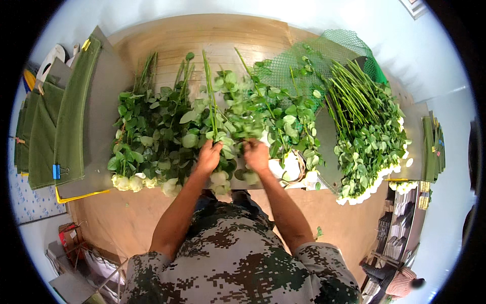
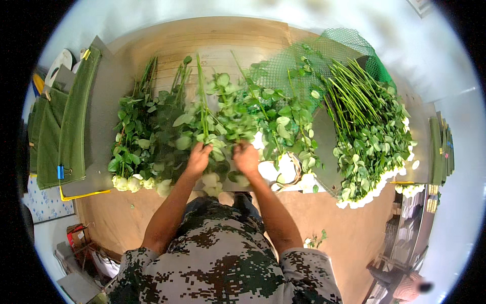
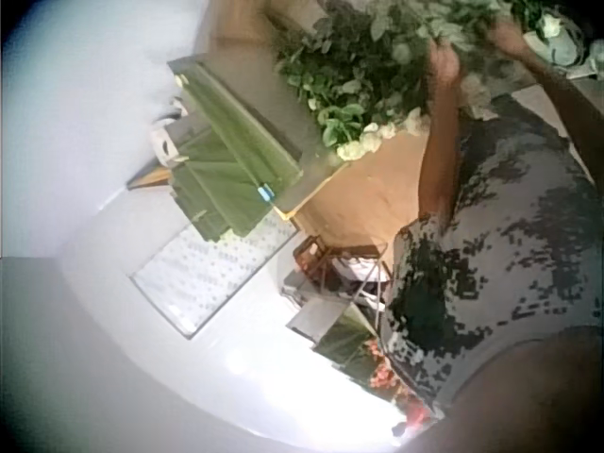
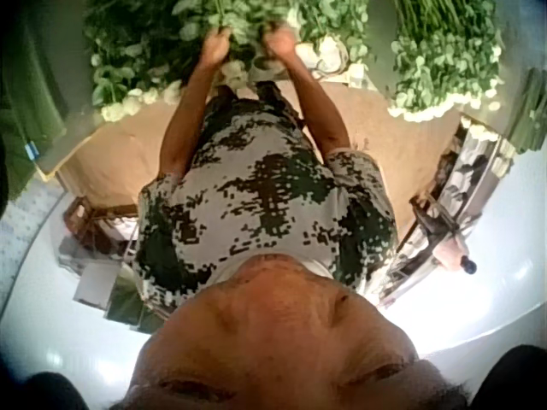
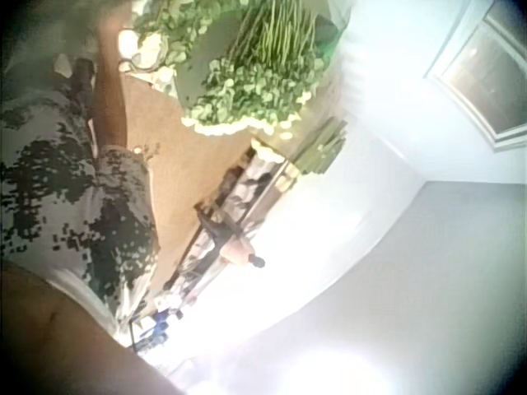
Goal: The person sorts white roses on a table, picking up bunches, removing leaves, and arranging them into smaller groups. The person repeatedly handles the roses, separating them and placing them back on the table.
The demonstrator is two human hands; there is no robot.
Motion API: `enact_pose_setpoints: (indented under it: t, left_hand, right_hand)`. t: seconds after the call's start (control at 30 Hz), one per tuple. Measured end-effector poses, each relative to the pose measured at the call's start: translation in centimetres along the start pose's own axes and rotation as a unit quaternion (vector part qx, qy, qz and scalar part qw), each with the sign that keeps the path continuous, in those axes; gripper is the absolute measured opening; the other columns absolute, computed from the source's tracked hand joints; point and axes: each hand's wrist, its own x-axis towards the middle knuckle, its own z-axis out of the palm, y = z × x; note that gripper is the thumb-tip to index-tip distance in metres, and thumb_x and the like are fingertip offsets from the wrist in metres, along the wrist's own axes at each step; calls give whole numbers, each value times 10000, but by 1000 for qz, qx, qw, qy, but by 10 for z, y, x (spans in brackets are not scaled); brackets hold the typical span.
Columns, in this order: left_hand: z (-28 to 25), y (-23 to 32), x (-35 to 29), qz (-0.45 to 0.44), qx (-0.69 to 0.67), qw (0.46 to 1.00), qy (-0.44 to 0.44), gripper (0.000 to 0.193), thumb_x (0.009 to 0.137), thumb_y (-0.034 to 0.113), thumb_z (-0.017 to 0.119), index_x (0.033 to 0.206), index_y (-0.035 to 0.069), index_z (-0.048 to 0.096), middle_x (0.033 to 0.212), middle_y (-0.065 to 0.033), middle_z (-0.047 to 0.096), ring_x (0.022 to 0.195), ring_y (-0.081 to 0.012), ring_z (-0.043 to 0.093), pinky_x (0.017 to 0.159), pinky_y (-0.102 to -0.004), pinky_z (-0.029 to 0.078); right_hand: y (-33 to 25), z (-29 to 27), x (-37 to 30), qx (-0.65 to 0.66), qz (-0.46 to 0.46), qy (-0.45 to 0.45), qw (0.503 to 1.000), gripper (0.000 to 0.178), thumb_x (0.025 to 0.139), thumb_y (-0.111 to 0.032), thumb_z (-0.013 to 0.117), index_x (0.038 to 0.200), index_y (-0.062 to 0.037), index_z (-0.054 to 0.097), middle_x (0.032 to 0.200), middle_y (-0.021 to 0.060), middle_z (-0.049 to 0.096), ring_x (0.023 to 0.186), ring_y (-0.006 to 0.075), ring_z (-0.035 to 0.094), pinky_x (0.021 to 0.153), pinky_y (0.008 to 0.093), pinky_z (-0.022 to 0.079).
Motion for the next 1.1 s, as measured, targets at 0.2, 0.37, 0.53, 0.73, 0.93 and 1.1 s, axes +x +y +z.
enact_pose_setpoints:
  t: [0.2, 0.37, 0.53, 0.73, 0.93, 1.1]
  left_hand:
    - [24, -31, 26, -136, -117, 980, -91, 482, 815, 346, 670, 1117, -8, 542, 1075, -122, 610, 941, -241, 575, 800, -366, 457]
    - [-9, 27, -4, -102, -59, 988, -102, 306, 863, 276, 630, 1018, 12, 613, 886, -55, 687, 837, -176, 600, 652, -335, 496]
    - [-55, 88, -50, -59, -121, 988, -71, 250, 870, 201, 633, 1019, 6, 585, 867, -69, 662, 646, -147, 555, 531, -325, 453]
    - [-142, 87, -113, 12, -166, 980, 109, 229, 867, 151, 638, 1028, 3, 572, 850, -73, 646, 594, -129, 524, 519, -271, 419]
    - [-164, 83, -146, -39, -235, 949, 206, 317, 831, 218, 687, 1040, 7, 575, 880, -77, 640, 670, -139, 554, 532, -264, 423]
    - [-162, 87, -148, -14, -187, 964, 187, 268, 854, 224, 654, 1008, 25, 561, 820, -68, 616, 549, -123, 474, 520, -281, 430]
  right_hand:
    - [-13, 34, -34, -71, -139, -43, 987, 293, 815, -148, 528, 1022, 59, 551, 1033, 268, 570, 954, 441, 534, 823, 481, 438]
    - [24, -44, 21, -185, -191, 193, 945, 400, 804, -167, 559, 1161, 6, 511, 1087, 210, 572, 977, 392, 535, 852, 461, 439]
    - [54, -75, 77, -319, 35, 48, 946, 264, 801, -190, 542, 1025, -50, 562, 933, 183, 623, 876, 348, 615, 734, 472, 496]
    - [4, -67, 55, -195, -92, 56, 975, 256, 792, -212, 600, 992, -51, 599, 918, 193, 619, 811, 401, 613, 688, 478, 494]
    - [-38, 79, 36, 92, -2, -96, 991, 350, 784, -212, 668, 1012, 46, 602, 793, 219, 653, 705, 325, 623, 694, 396, 500]
    - [-65, 143, 17, 31, -44, -140, 989, 320, 791, -184, 649, 1022, 35, 617, 820, 226, 653, 789, 350, 643, 709, 400, 496]
